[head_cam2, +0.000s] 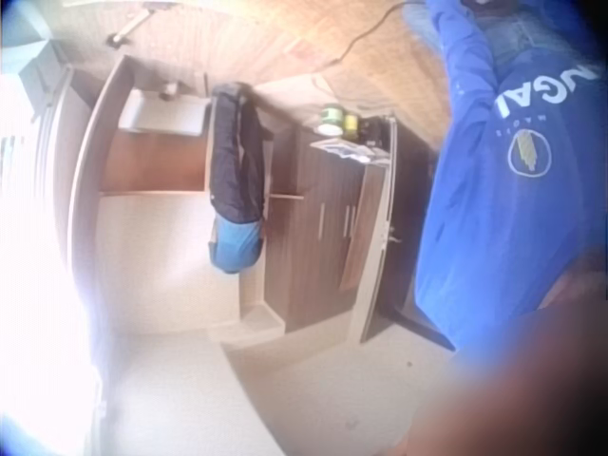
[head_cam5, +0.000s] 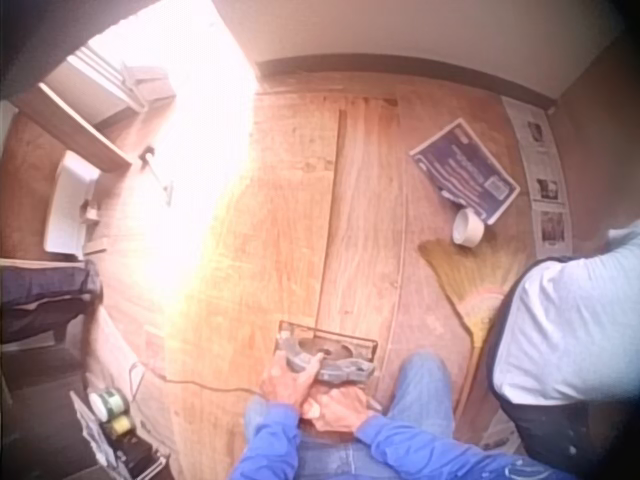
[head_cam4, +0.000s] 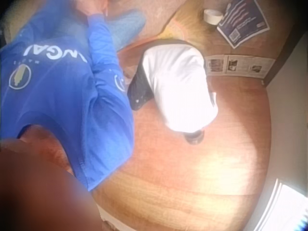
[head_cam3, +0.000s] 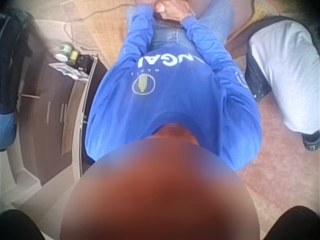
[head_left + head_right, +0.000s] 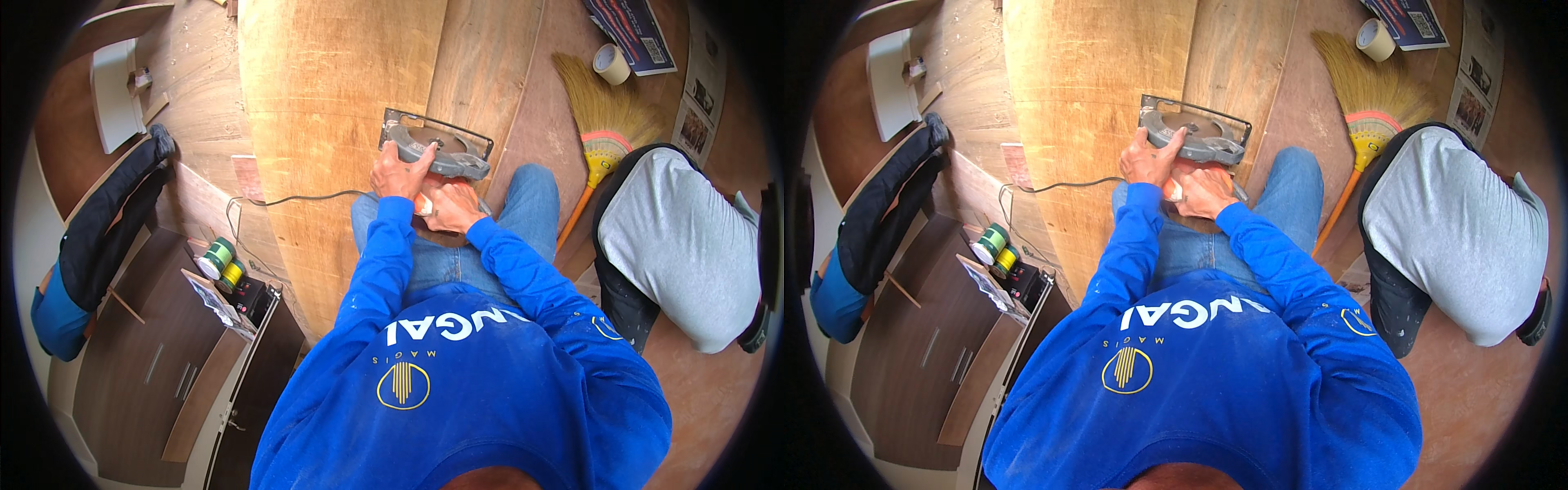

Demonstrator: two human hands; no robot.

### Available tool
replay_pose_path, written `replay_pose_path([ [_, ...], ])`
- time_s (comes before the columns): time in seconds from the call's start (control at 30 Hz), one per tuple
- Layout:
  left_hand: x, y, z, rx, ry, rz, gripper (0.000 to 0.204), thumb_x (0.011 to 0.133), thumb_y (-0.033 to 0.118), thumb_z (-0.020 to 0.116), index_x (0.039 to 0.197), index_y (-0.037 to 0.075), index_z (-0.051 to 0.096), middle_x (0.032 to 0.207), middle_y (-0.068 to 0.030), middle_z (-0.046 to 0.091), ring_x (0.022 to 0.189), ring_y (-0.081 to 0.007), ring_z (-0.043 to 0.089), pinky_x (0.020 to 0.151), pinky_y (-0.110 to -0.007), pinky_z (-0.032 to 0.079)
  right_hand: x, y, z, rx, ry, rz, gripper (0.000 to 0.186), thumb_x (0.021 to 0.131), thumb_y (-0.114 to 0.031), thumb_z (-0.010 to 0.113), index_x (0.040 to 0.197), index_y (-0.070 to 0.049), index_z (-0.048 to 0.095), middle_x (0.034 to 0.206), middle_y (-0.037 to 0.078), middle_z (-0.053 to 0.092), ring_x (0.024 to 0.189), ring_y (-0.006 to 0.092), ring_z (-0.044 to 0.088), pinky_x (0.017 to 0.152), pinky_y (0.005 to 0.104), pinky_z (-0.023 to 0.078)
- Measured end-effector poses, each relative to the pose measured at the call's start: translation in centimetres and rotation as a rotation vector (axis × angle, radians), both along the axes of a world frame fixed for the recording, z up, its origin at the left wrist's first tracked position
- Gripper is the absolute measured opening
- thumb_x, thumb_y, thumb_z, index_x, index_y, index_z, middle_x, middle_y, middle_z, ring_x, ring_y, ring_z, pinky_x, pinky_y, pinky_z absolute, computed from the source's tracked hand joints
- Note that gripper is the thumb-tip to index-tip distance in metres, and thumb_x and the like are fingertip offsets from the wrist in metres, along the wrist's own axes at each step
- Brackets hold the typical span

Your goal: The person measures a large plywood sheet on the floor, marks a cut line with a pencil and straightedge, then uses a circular saw to cut along the marked line. The cut piece is lifted and inspected at the end.

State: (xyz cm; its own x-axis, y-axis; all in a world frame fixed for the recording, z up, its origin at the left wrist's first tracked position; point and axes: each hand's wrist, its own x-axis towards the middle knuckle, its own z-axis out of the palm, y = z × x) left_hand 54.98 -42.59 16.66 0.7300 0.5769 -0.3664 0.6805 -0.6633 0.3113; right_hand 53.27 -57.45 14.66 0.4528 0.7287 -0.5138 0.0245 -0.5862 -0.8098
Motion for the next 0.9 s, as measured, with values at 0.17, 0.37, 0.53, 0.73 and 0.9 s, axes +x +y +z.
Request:
replay_pose_path([
  [0.17, 0.1, 0.1, 0.2, 0.032, -0.015, -0.006, 0.067, 0.072, 0.061, 0.089, 0.087, 0.0, 0.068, 0.093, -0.0228, 0.074, 0.084, -0.0453, 0.073, 0.074, -0.054, 0.057, 0.3, 0.3, 0.3, -0.028, 0.006, 0.021, 0.047, 0.076, -0.022, 0.076, 0.117, -0.003, 0.064, 0.083, 0.029, 0.073, 0.08, 0.0474, 0.072, 0.076, 0.0571, 0.057],
  [0.37, 0.1, 0.4, 0.3, 0.017, -0.041, 0.0, 0.067, 0.072, 0.061, 0.089, 0.087, -0.001, 0.068, 0.092, -0.0226, 0.074, 0.084, -0.0451, 0.073, 0.075, -0.054, 0.057, -0.2, 0.7, -0.3, 0.01, -0.004, -0.011, 0.044, 0.075, -0.022, 0.076, 0.114, -0.004, 0.066, 0.082, 0.028, 0.073, 0.08, 0.0469, 0.073, 0.075, 0.0568, 0.057],
  [0.53, 0.1, 0.8, 0.1, 0.003, 0.003, -0.001, 0.067, 0.072, 0.062, 0.089, 0.088, -0.001, 0.069, 0.092, -0.0225, 0.074, 0.085, -0.0455, 0.073, 0.075, -0.054, 0.056, -0.4, 0.9, -0.6, -0.004, -0.003, 0.006, 0.046, 0.075, -0.022, 0.075, 0.115, -0.004, 0.067, 0.082, 0.028, 0.073, 0.08, 0.047, 0.072, 0.076, 0.0569, 0.057],
  [0.73, 0.1, 1.1, 0.3, 0.003, -0.011, 0.011, 0.067, 0.072, 0.062, 0.089, 0.09, 0.0, 0.069, 0.092, -0.0234, 0.075, 0.085, -0.0466, 0.073, 0.075, -0.055, 0.056, -0.1, 1.2, -0.5, 0.003, 0.002, 0.019, 0.048, 0.073, -0.022, 0.076, 0.117, -0.002, 0.068, 0.083, 0.029, 0.073, 0.081, 0.0474, 0.072, 0.078, 0.0571, 0.058],
  [0.9, 0.2, 1.3, 0.6, 0.014, -0.007, 0.032, 0.066, 0.072, 0.061, 0.089, 0.091, 0.0, 0.071, 0.091, -0.0245, 0.075, 0.085, -0.0467, 0.073, 0.074, -0.055, 0.057, -0.2, 1.5, -0.8, -0.027, 0.005, 0.052, 0.048, 0.071, -0.022, 0.076, 0.114, -0.002, 0.068, 0.083, 0.029, 0.073, 0.081, 0.0481, 0.072, 0.077, 0.0573, 0.058],
])
